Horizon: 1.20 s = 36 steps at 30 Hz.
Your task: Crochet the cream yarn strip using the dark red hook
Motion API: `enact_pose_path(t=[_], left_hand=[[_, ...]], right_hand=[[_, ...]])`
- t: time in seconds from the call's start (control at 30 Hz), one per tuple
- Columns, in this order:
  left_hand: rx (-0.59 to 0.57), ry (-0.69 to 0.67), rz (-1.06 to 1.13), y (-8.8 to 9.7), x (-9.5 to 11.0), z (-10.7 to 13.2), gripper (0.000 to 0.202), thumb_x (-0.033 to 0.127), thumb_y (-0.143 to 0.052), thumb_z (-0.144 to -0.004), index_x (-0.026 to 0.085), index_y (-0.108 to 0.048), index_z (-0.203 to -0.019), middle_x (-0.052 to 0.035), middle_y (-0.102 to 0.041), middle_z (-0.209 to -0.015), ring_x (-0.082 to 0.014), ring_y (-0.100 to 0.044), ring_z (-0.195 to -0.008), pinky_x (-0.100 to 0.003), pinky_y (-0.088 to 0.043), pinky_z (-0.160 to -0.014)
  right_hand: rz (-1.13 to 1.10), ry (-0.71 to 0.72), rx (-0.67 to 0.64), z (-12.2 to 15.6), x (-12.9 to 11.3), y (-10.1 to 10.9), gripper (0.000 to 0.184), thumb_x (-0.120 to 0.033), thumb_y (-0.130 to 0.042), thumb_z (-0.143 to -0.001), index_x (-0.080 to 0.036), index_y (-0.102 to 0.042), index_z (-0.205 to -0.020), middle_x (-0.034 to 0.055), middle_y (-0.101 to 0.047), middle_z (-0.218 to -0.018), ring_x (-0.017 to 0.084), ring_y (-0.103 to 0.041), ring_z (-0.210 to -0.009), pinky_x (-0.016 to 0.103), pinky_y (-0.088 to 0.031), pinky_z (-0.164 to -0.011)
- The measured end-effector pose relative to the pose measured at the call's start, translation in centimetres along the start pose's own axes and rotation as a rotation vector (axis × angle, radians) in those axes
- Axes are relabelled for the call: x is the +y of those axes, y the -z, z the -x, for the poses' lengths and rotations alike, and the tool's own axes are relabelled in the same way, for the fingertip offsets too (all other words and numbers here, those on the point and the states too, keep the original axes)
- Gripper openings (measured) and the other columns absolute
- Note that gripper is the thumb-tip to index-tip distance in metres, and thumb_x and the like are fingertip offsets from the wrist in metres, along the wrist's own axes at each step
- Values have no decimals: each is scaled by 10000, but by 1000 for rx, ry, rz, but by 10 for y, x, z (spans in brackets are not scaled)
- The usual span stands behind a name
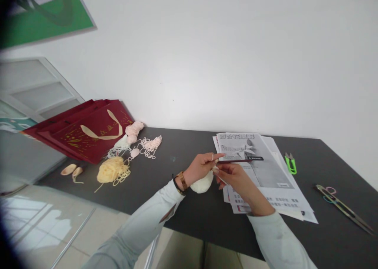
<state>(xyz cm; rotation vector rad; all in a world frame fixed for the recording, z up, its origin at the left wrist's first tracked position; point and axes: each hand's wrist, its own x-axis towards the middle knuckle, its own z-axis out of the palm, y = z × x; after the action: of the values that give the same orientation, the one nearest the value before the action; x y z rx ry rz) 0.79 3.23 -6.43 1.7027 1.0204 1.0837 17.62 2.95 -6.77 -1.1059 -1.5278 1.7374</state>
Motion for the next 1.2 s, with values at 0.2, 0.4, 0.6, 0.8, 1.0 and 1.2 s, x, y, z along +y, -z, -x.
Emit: enact_pose_path(t=[0.2,0.4,0.6,0.8,1.0,1.2], left_hand=[[66,101,117,5,0,-1,402,250,-534,-875,98,-676,-1219,-41,-615,-736,-105,-406,-616,-234,-358,-592],[119,174,221,9,4,-3,413,276,-567,-851,104,-682,-1208,-10,-579,-670,-83,-356,-603,-214,-336,-590],[176,181,297,11,11,-3,402,302,-590,-828,107,-713,-1158,-36,-667,-754,-78,-322,-603,-227,-304,-594],[212,186,350,15,13,-4,384,302,-626,-808,108,-732,-1122,-39,-666,-715,-78,-314,-595,-223,-291,-577],[234,187,401,17,12,-4,443,344,-671,-784,112,-710,-1160,8,-572,-619,-73,-338,-571,-227,-284,-580],[287,162,476,21,8,-7,420,311,-718,-740,118,-733,-1113,6,-586,-621,-79,-349,-581,-232,-275,-581]], right_hand=[[80,29,-31,3,-4,1,439,-588,-750,-744,-166,-653,-670,65,-639,-662,132,-559,-511,253,-469,-514],[62,22,-62,4,-5,2,441,-569,-780,-725,-147,-661,-671,55,-646,-637,128,-558,-503,236,-444,-508],[78,3,-92,6,-9,0,407,-537,-777,-748,-138,-698,-741,60,-693,-731,113,-589,-534,212,-444,-546],[92,18,-116,6,-7,1,408,-527,-765,-762,-134,-680,-686,43,-667,-654,109,-586,-522,202,-431,-539],[85,30,-130,5,-5,2,403,-515,-754,-782,-133,-670,-685,49,-668,-650,110,-590,-521,199,-433,-534],[94,27,-154,6,-4,2,420,-504,-748,-788,-126,-638,-642,55,-656,-609,102,-581,-487,179,-420,-488]])
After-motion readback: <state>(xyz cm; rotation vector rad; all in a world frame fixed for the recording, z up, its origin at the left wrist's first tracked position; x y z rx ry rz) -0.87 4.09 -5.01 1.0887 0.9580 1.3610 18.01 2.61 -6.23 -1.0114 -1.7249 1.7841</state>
